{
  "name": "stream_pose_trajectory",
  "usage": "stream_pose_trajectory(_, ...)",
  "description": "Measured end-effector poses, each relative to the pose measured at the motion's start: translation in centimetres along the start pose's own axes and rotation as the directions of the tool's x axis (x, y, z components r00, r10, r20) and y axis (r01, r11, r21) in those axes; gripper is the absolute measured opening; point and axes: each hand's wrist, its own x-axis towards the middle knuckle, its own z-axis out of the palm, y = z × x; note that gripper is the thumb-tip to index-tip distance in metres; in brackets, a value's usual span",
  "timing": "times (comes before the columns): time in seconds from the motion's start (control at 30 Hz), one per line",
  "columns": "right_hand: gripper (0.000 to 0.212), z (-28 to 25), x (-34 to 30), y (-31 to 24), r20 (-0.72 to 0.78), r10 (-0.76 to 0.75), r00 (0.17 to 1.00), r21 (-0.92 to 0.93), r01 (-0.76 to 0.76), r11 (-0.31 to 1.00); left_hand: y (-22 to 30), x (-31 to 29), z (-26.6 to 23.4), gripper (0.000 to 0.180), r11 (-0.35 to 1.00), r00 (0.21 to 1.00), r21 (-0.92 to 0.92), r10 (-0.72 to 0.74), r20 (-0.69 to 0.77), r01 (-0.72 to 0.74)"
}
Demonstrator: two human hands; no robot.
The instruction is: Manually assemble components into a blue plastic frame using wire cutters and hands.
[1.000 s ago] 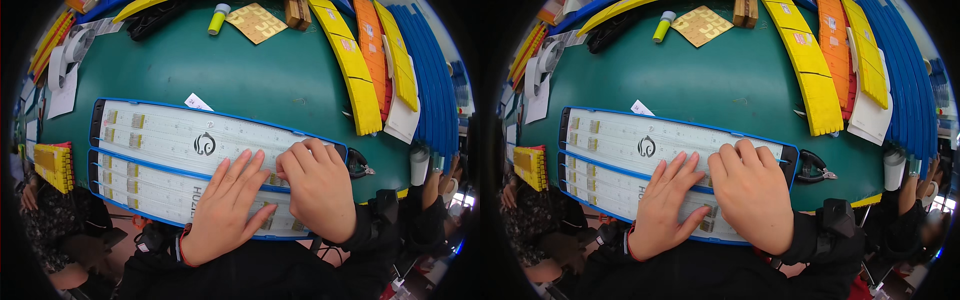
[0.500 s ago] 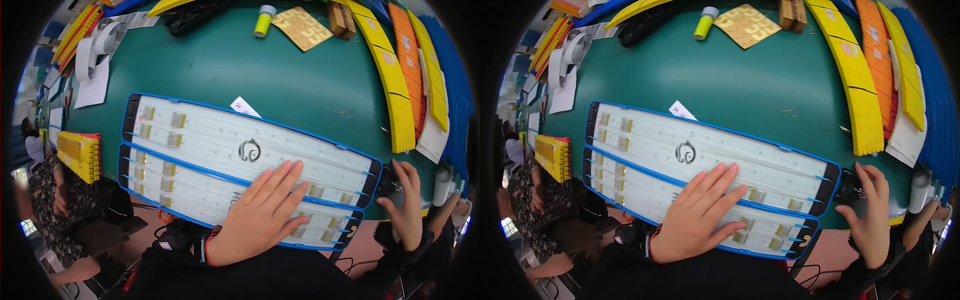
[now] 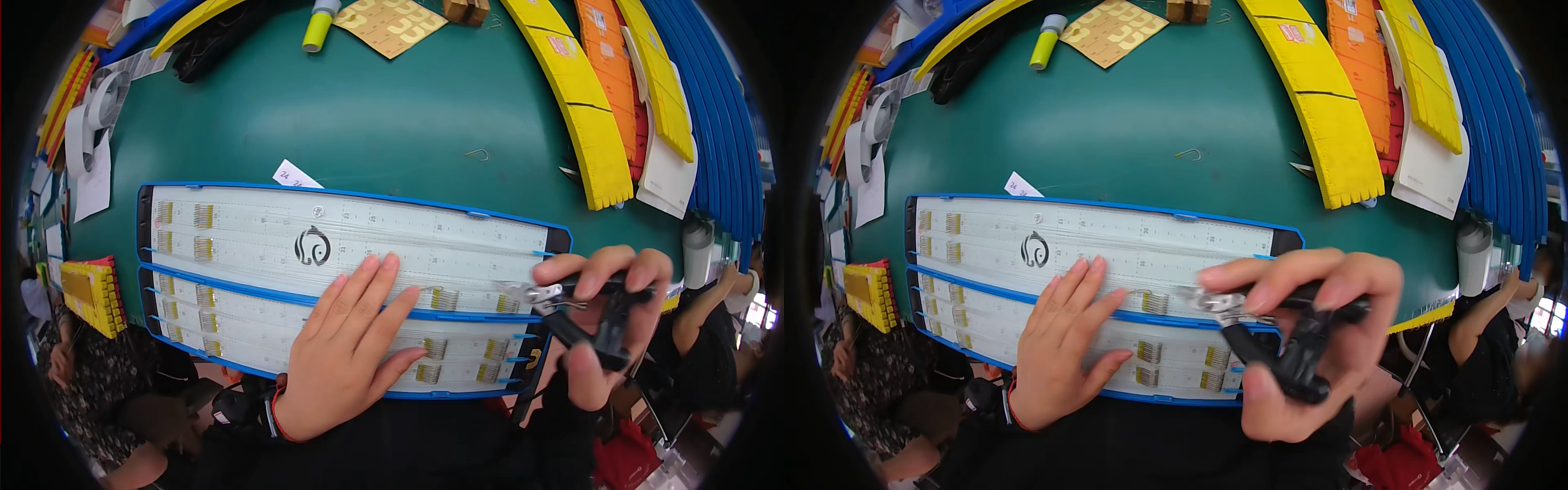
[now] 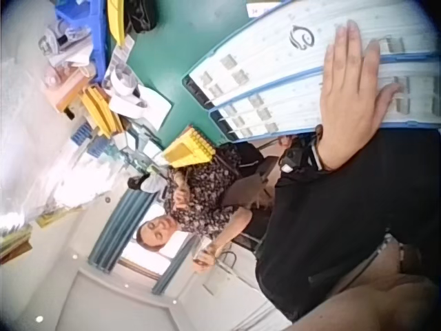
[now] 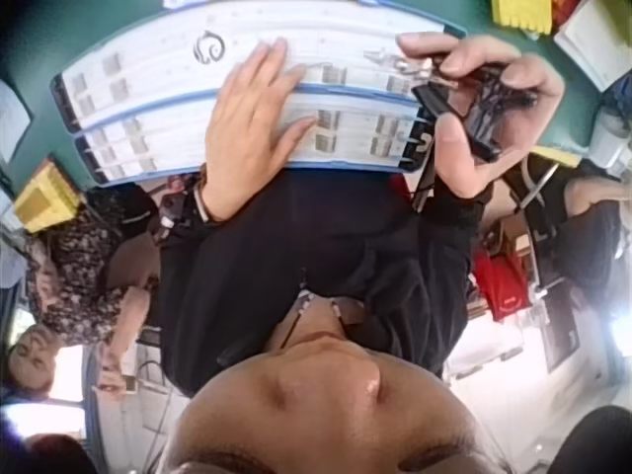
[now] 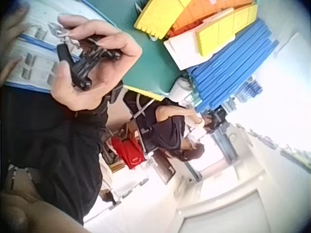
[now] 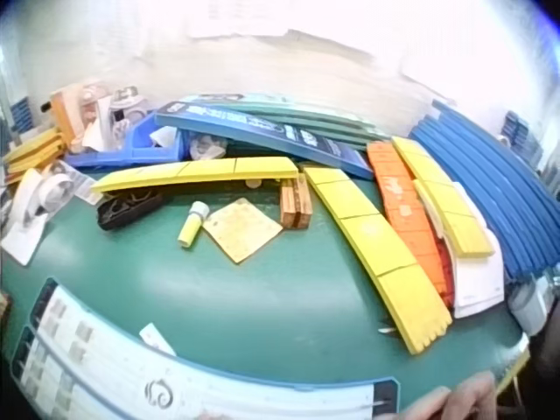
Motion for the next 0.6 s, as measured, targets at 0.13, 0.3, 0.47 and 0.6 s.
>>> stream_pose_trajectory(0.13,0.017,0.5,0.3,2.0,0.044,0.087,0.995,0.067,-0.090,0.994,-0.1,0.0,0.2,0.050,1.000,1.000,-0.016,-0.005,-0.020,0.005)
stream_pose_trajectory(0.3,0.013,-0.1,0.4,2.7,0.058,0.091,0.994,-0.034,-0.089,0.995,0.0,0.1,0.4,0.048,1.000,1.000,0.011,0.002,-0.025,-0.002)
stream_pose_trajectory(0.47,0.012,0.1,0.4,3.0,0.060,0.088,0.994,-0.058,-0.084,0.995,0.0,0.1,0.4,0.050,0.999,0.999,0.039,0.006,-0.035,-0.005)
stream_pose_trajectory(0.6,0.011,0.2,0.5,3.0,0.057,0.113,0.992,-0.099,-0.107,0.989,0.0,0.1,0.5,0.051,0.998,0.999,0.067,0.020,-0.031,-0.018)
